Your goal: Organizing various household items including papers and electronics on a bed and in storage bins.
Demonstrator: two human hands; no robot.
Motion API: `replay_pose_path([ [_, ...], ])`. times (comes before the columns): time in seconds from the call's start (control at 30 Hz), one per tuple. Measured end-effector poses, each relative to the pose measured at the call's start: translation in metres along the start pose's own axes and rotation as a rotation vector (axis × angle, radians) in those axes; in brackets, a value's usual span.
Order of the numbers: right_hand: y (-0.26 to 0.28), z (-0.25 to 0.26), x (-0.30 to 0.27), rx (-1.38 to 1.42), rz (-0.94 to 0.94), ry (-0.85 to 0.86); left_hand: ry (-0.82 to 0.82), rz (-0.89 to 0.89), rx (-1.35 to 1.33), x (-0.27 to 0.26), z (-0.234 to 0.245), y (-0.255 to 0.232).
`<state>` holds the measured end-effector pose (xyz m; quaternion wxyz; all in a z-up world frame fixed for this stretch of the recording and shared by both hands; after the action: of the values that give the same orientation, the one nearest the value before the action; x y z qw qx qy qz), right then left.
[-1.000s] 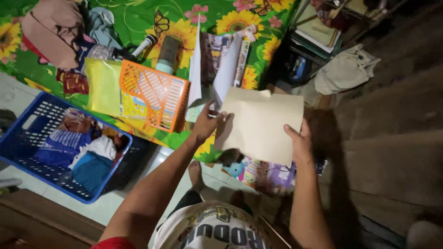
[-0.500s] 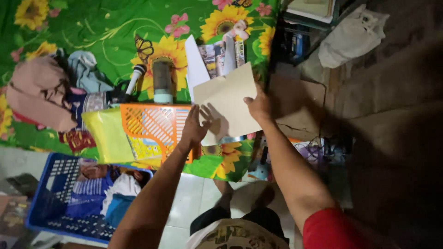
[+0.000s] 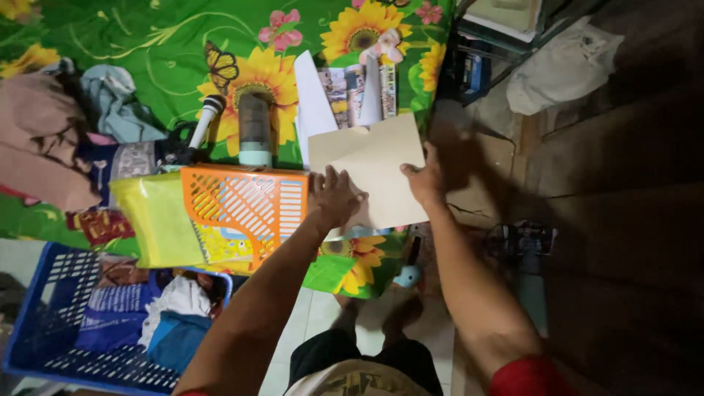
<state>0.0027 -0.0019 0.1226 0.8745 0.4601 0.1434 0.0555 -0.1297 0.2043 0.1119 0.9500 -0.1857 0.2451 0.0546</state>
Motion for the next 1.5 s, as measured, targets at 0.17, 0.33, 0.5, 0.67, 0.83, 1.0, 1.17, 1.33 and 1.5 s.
replay_pose_path([
  [0.17,-0.021,-0.027,-0.013,-0.246,-0.068,-0.041,0.148,0.053,-0.107,0.006,0.0,0.0],
  [0.33,-0.032,-0.056,-0.024,-0.4,-0.102,-0.025,0.182,0.003,0.007,0.032,-0.041,0.012],
  [0.5,-0.037,-0.068,-0.014,-0.58,-0.205,0.113,0.003,0.016,-0.4,0.083,-0.115,0.063],
  [0.67,-0.045,-0.091,-0.005,-0.31,-0.242,0.145,0.103,-0.008,-0.377,0.075,-0.111,0.06],
  [0.83,0.012,-0.071,-0.005,-0.25,-0.18,0.113,0.053,0.074,-0.592,0.08,-0.117,0.071],
  [1.0,-0.013,-0.087,0.01,0.304,-0.29,0.307,-0.197,0.084,-1.099,0.095,-0.139,0.092],
  [1.17,-0.04,-0.115,0.016,0.566,-0.373,0.467,-0.098,0.052,-1.377,0.078,-0.103,0.079],
  [1.33,-0.094,-0.126,0.013,0.686,-0.394,0.361,-0.276,-0.51,-1.142,0.112,-0.153,0.09],
  [1.5,-0.09,-0.101,0.02,0.269,-0.245,0.136,-0.131,0.04,-0.902,0.026,-0.058,0.038],
])
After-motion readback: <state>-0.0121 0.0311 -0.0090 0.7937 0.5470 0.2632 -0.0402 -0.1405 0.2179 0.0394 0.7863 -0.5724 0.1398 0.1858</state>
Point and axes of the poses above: each hand's wrist, its own x-axis towards the middle knuckle, its own z-axis out of the back of the hand, y = z × x, the point moved 6 cm from there along x, towards the middle knuckle, and after that the axes turned 7 degrees about y, right-handed, at the moved point
